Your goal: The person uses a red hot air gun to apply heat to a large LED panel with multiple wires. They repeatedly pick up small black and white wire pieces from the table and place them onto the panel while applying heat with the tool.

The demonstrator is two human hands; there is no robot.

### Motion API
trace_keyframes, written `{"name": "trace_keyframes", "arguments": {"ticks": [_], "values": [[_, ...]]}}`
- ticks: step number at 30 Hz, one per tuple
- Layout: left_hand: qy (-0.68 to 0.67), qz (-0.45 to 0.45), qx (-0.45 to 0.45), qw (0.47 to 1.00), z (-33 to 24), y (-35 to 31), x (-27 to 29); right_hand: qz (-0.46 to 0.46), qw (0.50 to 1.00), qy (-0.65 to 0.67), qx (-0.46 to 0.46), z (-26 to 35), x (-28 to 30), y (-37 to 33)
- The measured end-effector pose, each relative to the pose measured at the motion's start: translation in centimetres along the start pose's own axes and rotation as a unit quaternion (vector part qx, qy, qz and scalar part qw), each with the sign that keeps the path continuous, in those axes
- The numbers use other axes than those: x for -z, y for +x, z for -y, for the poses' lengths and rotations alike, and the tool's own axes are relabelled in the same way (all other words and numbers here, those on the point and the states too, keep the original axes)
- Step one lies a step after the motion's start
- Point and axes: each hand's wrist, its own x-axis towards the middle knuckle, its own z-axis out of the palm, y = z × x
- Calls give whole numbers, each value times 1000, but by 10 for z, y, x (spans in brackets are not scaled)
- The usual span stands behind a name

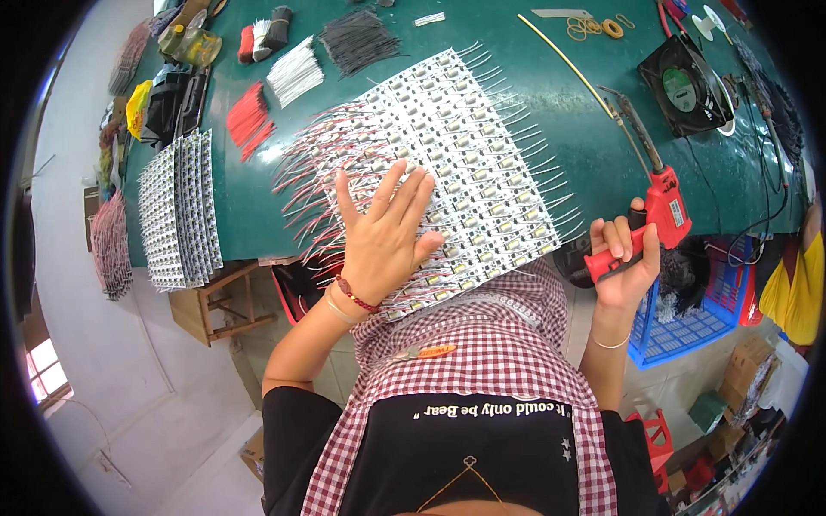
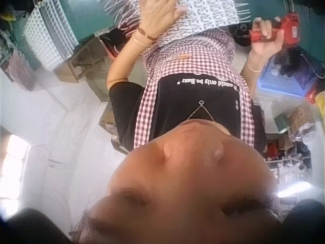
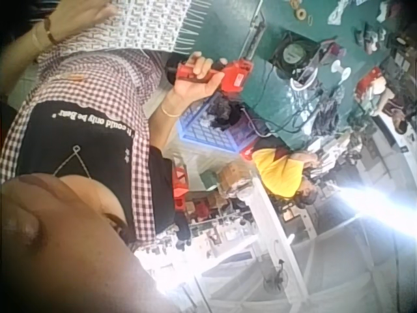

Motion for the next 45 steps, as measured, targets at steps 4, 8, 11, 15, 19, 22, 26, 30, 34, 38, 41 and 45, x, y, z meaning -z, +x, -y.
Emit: {"name": "trace_keyframes", "arguments": {"ticks": [4, 8, 11, 15, 19, 22, 26, 30, 34, 38, 41, 45], "values": [[13, 4, -14, 1000, 7, 6, 12, 8, 1000, -2, -3, -2, -5, 2], [31, 0, -24, 999, 15, 17, 4, 8, 1000, -7, 0, -5, -6, 4], [46, 4, -21, 999, 14, 15, -1, -3, 1000, -12, -2, -4, -4, 4], [40, -9, -11, 999, 11, 10, -6, -10, 1000, -17, 6, -1, -5, 3], [0, -12, 2, 1000, 18, 9, -3, -16, 1000, -18, 12, 2, -5, 2], [-20, -35, 12, 999, 24, 8, 1, -11, 1000, -16, 13, 2, -3, 3], [17, -57, -13, 998, 29, 33, 2, -34, 999, -17, 13, -1, -6, 5], [19, -14, -24, 999, 35, 33, -4, -4, 1000, -19, 9, -3, -7, 8], [19, -19, -15, 1000, 35, 33, -7, -10, 1000, -22, 8, -4, -7, 9], [24, -3, -16, 1000, 34, 34, -6, -8, 1000, -20, 6, -4, -7, 9], [15, -11, -29, 999, 37, 32, -9, -12, 1000, -22, 4, -5, -9, 11], [0, -15, -40, 999, 41, 34, -6, -13, 1000, -20, 9, -4, -8, 11]]}}
